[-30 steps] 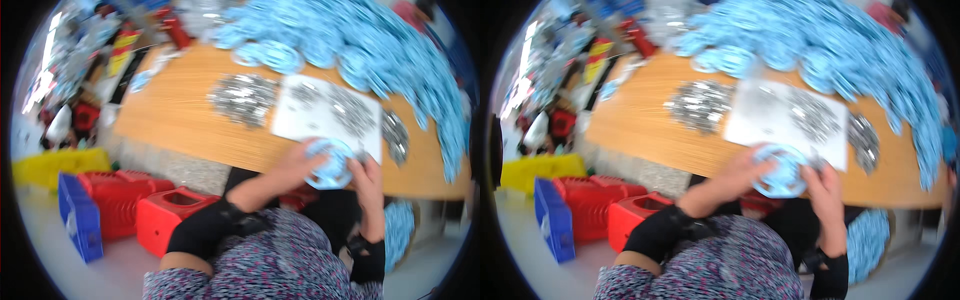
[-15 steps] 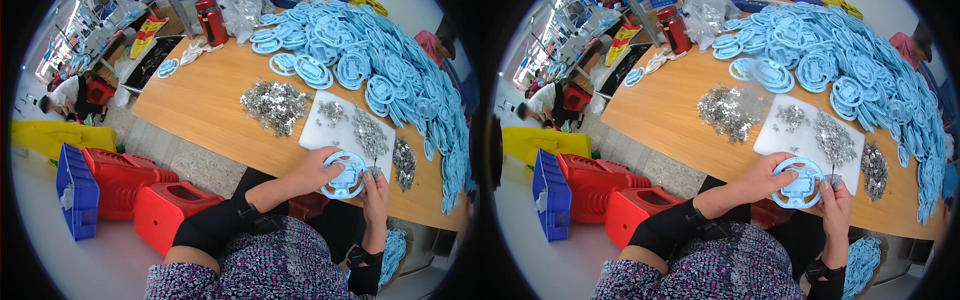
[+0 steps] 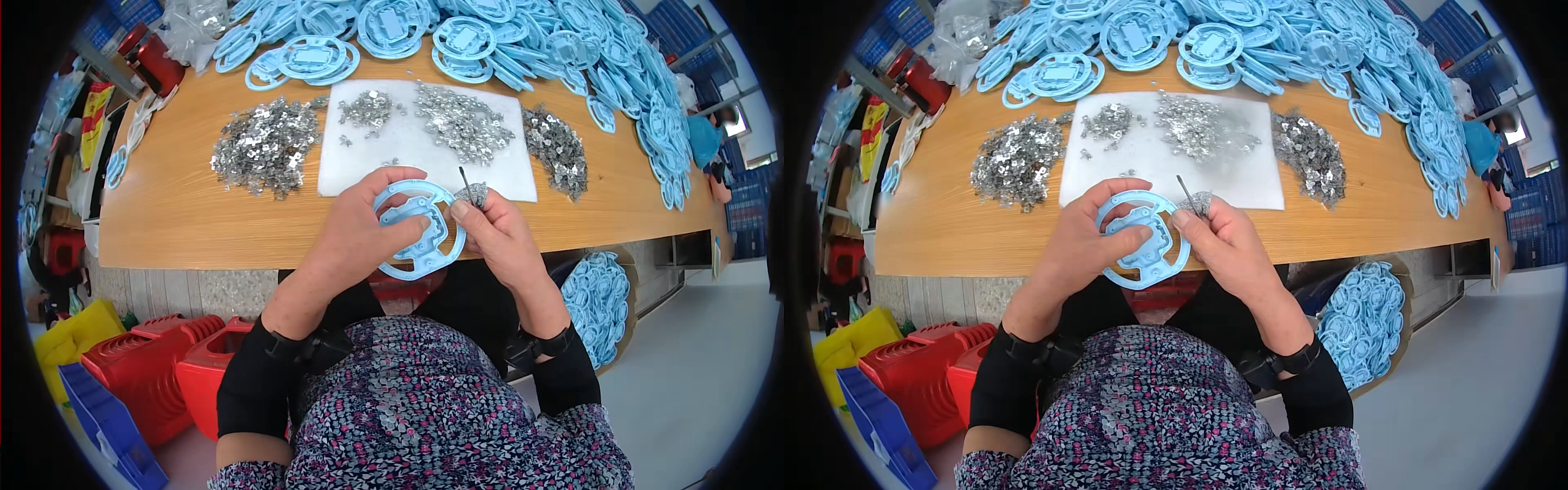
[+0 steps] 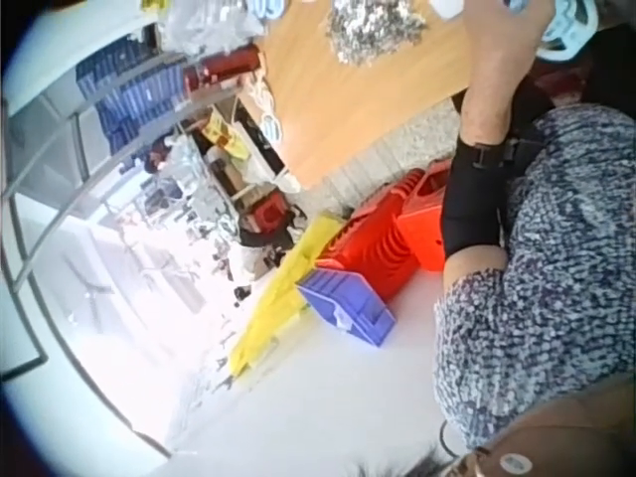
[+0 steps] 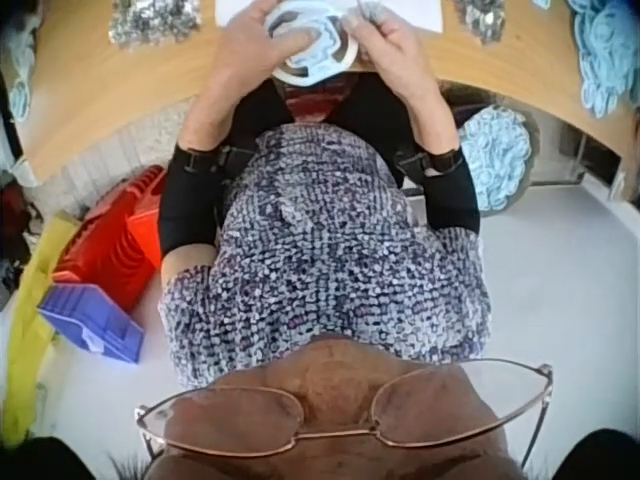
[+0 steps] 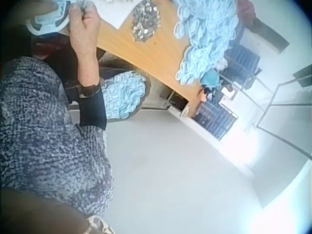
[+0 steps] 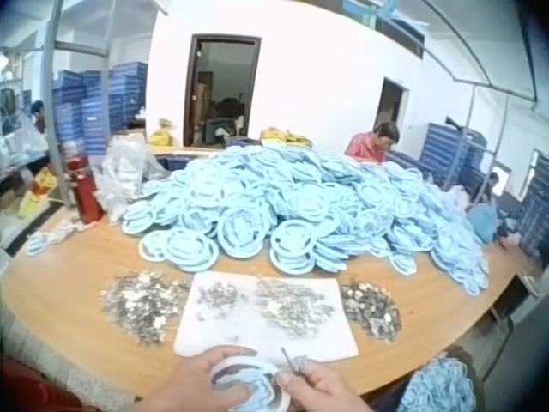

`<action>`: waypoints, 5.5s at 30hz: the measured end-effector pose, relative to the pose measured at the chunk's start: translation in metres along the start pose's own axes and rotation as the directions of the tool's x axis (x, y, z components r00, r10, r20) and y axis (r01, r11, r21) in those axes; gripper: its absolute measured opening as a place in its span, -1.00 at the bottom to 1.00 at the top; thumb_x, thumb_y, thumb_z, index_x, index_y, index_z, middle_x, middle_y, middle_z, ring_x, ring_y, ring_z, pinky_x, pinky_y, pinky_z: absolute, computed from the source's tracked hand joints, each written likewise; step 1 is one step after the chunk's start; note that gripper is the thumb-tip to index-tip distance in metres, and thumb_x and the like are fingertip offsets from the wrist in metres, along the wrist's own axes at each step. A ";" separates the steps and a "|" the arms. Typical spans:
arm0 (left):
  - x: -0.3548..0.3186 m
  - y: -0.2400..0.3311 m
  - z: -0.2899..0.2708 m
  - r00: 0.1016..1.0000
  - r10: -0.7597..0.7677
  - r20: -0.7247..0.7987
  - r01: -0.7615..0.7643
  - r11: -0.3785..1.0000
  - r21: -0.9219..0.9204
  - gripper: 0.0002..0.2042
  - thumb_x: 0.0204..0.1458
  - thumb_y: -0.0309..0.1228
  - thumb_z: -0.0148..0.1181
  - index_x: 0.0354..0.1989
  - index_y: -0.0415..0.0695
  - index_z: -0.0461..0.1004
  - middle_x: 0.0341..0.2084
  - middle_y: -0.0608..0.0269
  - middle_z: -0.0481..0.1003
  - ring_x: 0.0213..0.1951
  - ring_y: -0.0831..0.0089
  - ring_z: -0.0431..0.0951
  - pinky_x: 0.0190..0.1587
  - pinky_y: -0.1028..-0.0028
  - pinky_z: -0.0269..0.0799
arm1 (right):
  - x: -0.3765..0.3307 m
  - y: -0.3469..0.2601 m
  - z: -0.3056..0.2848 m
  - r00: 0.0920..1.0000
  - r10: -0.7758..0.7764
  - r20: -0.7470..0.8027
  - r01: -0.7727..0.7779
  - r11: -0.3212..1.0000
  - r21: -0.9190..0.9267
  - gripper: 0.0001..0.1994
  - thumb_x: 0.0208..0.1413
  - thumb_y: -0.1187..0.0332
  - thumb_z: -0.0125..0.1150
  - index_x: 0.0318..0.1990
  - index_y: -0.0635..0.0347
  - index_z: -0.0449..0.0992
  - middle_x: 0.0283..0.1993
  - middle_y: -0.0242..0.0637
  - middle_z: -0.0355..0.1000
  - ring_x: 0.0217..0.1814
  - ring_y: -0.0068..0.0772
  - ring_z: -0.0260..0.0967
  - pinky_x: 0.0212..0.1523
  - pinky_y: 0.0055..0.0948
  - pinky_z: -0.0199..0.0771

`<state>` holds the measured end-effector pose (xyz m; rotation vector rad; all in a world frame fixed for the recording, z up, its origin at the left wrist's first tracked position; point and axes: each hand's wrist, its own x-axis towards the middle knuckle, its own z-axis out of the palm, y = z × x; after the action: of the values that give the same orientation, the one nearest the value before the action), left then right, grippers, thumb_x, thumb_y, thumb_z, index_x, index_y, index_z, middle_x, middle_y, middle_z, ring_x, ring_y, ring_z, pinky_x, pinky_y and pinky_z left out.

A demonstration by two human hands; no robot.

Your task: The person is manually assembling small metal components into blue circular plastic frames at a factory workstation.

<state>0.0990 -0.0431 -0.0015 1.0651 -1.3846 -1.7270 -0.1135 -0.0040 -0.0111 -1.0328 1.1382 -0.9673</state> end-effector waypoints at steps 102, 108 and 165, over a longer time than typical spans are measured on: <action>-0.008 -0.017 -0.045 0.998 -0.031 0.052 0.037 0.991 -0.129 -0.69 0.30 -0.33 0.10 0.13 -0.21 0.38 -0.10 0.32 0.50 -0.05 0.56 0.48 0.03 0.46 0.43 | 0.035 -0.035 0.031 0.977 0.166 0.136 -0.160 0.986 -0.052 -0.73 0.34 0.21 0.17 0.00 0.21 0.54 -0.44 -0.63 0.35 -0.54 -0.83 0.10 -0.54 -0.74 0.05; -0.009 -0.040 -0.052 0.988 -0.003 -0.151 -0.055 0.922 -0.383 -0.72 0.34 -0.34 0.05 0.12 -0.19 0.37 -0.20 0.36 0.52 -0.24 0.69 0.50 -0.22 0.58 0.46 | 0.041 -0.025 0.024 0.973 0.190 0.134 -0.175 0.978 -0.113 -0.78 0.32 0.21 0.21 -0.12 0.18 0.54 -0.49 -0.57 0.35 -0.52 -0.80 0.17 -0.51 -0.76 0.11; 0.015 -0.040 -0.049 0.971 0.084 -0.226 -0.046 0.985 0.167 -0.76 0.35 -0.40 -0.01 0.00 -0.27 0.52 -0.31 0.36 0.55 -0.29 0.72 0.49 -0.24 0.64 0.46 | 0.063 0.006 0.037 0.788 -0.508 0.349 0.550 0.324 -0.770 -0.80 -0.06 0.44 0.40 -0.45 0.26 0.42 -0.40 -0.18 0.38 -0.43 -0.08 0.45 -0.44 -0.22 0.46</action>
<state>0.1356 -0.0692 -0.0482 1.2521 -1.4090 -1.4120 -0.0665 -0.0574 -0.0275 -2.3760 1.2730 -0.8395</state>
